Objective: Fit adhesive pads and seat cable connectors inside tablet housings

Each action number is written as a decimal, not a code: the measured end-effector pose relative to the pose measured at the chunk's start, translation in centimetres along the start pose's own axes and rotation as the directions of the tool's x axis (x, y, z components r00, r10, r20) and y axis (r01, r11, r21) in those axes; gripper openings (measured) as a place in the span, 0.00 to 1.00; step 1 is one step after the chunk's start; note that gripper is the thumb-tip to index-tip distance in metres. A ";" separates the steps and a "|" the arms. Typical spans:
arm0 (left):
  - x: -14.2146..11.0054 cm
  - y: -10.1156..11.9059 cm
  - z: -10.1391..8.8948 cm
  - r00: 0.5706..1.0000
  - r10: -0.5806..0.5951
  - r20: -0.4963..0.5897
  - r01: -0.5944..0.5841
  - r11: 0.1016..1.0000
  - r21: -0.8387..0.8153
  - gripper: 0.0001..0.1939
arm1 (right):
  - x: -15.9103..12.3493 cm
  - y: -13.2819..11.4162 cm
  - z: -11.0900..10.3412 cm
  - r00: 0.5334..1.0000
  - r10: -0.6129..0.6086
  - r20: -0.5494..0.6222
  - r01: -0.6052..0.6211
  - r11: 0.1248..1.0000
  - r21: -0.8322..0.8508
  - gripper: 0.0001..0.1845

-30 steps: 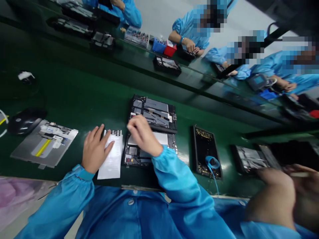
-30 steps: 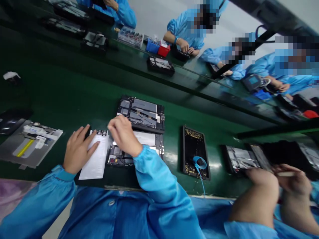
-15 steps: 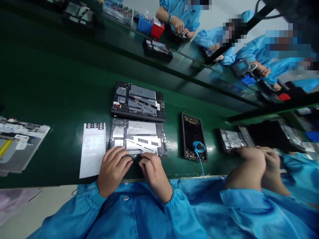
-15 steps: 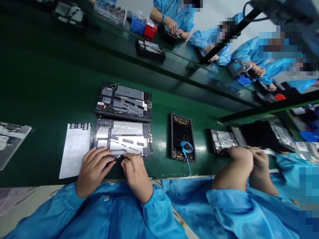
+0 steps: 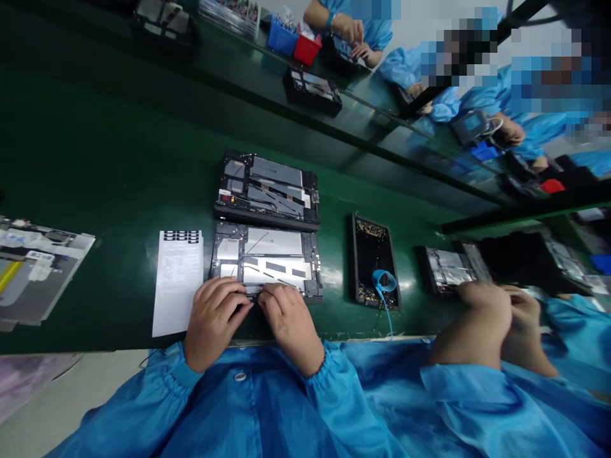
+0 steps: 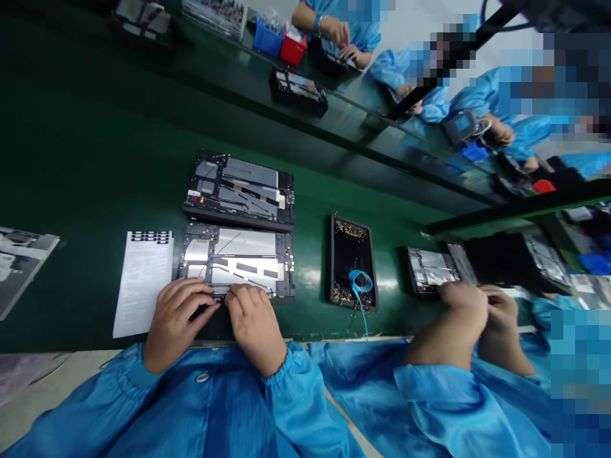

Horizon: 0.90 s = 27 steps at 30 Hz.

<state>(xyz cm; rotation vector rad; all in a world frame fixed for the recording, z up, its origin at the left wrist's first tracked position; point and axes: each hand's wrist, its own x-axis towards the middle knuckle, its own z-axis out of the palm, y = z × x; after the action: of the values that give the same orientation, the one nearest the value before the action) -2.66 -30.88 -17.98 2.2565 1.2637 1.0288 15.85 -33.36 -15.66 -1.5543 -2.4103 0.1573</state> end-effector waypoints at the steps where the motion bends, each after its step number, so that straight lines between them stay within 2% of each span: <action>1: 0.0 0.0 0.0 1.000 0.000 0.002 0.000 1.000 -0.001 0.04 | 0.0 0.0 0.0 1.000 -0.003 0.005 0.003 1.000 -0.005 0.11; 10: 0.0 -0.1 0.0 1.000 0.021 0.012 -0.021 0.999 0.025 0.04 | 0.5 -0.2 -0.6 0.996 -0.085 0.010 0.085 0.995 -0.055 0.17; 17: 0.3 0.0 0.1 1.000 0.002 0.028 -0.003 1.000 0.027 0.05 | 0.4 -0.2 -0.6 0.995 -0.100 0.013 0.101 0.994 -0.046 0.16; 20: 0.4 0.1 0.1 0.999 -0.001 0.035 0.000 1.000 0.024 0.06 | -0.1 0.3 -0.1 0.997 -0.060 -0.051 0.064 0.995 0.080 0.12; 24: 0.4 0.2 0.1 0.999 -0.011 0.039 0.010 0.999 0.036 0.07 | -1.0 0.7 0.4 0.982 0.072 -0.176 -0.011 0.945 0.326 0.09; 27: 0.5 0.4 0.1 0.999 -0.014 0.036 0.012 0.998 0.065 0.07 | -1.5 0.6 0.7 0.964 0.145 -0.221 -0.048 0.919 0.391 0.10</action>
<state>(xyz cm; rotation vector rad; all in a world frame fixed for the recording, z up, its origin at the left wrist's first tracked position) -2.16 -30.66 -17.56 2.3007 1.3127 0.9509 16.76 -34.39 -16.74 -1.4164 -1.9674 0.4045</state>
